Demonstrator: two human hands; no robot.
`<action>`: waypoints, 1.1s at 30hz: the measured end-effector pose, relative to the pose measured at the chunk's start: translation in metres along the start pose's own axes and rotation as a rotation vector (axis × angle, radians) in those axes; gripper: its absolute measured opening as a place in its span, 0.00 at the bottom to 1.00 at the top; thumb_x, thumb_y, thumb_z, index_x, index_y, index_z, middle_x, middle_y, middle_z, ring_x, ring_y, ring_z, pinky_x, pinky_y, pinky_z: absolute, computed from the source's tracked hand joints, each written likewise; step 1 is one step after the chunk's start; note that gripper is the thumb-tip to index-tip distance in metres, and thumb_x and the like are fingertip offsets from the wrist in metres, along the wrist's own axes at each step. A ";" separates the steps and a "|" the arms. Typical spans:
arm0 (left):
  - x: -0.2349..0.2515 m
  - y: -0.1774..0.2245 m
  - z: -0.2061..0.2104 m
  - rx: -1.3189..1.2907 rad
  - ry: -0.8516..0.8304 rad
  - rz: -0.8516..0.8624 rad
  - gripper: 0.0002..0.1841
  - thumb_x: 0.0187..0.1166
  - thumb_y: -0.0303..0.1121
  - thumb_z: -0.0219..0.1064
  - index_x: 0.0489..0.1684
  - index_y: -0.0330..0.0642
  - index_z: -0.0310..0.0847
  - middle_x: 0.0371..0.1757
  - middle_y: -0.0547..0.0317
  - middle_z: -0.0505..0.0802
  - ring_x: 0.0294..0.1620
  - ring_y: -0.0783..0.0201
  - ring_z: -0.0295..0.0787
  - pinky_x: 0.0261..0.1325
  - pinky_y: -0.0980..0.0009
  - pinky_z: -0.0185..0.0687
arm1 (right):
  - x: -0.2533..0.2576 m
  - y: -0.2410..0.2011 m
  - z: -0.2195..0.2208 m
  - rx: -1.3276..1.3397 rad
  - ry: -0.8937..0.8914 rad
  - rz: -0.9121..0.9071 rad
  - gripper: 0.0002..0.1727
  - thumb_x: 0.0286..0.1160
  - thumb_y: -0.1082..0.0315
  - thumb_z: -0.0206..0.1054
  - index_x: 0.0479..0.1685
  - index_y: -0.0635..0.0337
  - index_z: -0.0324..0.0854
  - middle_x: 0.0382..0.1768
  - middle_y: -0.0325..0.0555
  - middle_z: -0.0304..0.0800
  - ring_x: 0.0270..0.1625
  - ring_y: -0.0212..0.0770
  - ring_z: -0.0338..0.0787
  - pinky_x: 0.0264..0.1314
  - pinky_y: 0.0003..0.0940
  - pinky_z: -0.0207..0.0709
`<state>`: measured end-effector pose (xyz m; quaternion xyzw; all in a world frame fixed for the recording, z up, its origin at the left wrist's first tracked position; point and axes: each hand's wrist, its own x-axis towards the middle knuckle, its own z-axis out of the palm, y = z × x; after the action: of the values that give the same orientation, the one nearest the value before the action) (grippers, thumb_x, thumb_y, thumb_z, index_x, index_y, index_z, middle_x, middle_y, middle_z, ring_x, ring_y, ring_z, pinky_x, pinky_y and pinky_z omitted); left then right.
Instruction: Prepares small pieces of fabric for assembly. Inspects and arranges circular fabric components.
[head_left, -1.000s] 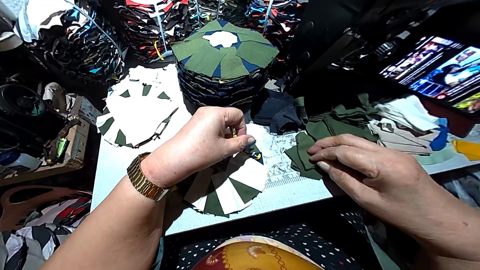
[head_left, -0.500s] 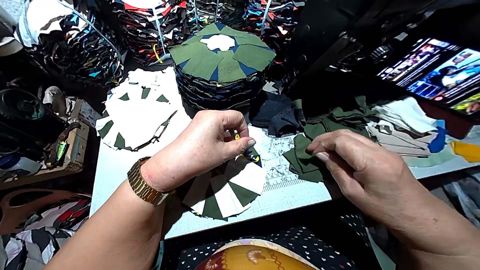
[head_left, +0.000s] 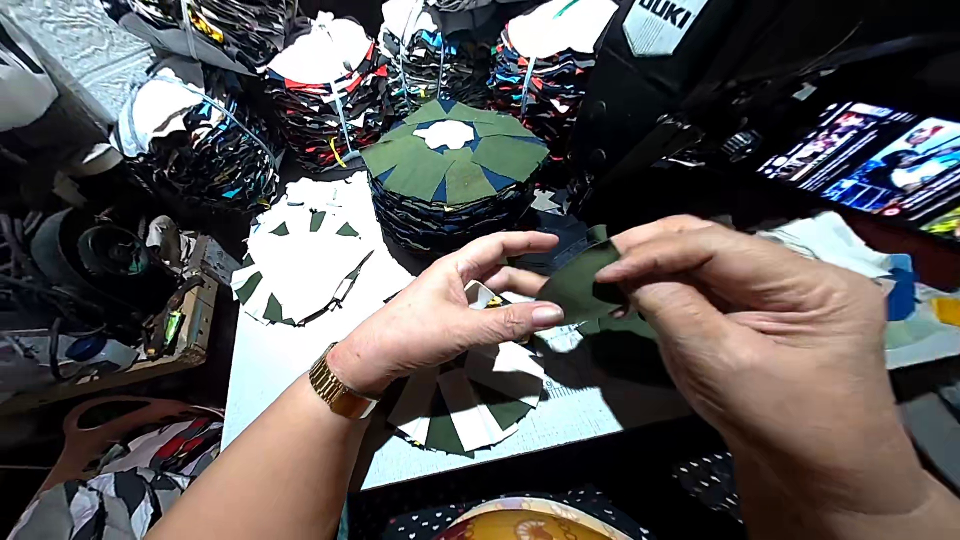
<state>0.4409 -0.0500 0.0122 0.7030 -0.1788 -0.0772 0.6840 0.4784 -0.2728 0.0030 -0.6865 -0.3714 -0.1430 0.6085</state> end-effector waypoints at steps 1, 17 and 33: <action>0.000 0.000 -0.002 -0.017 -0.011 -0.010 0.32 0.76 0.22 0.70 0.84 0.37 0.67 0.46 0.53 0.92 0.43 0.68 0.89 0.45 0.76 0.87 | -0.003 -0.001 0.004 0.016 0.000 0.036 0.11 0.73 0.79 0.62 0.45 0.60 0.90 0.48 0.37 0.91 0.46 0.29 0.91 0.48 0.23 0.89; -0.002 -0.006 -0.016 0.863 -0.142 -0.101 0.19 0.80 0.32 0.72 0.69 0.46 0.81 0.37 0.61 0.92 0.34 0.70 0.87 0.41 0.68 0.86 | -0.051 0.020 0.035 -0.595 -0.188 0.044 0.13 0.74 0.68 0.62 0.44 0.57 0.94 0.32 0.35 0.84 0.31 0.25 0.83 0.30 0.19 0.77; -0.003 0.001 -0.016 1.042 -0.095 -0.168 0.10 0.74 0.40 0.78 0.42 0.47 0.86 0.31 0.65 0.90 0.31 0.68 0.86 0.37 0.62 0.85 | -0.031 0.020 0.025 -0.475 -0.426 -0.066 0.14 0.74 0.68 0.64 0.51 0.53 0.95 0.42 0.34 0.84 0.41 0.25 0.84 0.40 0.17 0.81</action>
<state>0.4434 -0.0336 0.0138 0.9574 -0.1673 -0.0646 0.2263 0.4643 -0.2591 -0.0368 -0.8115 -0.4687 -0.0982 0.3349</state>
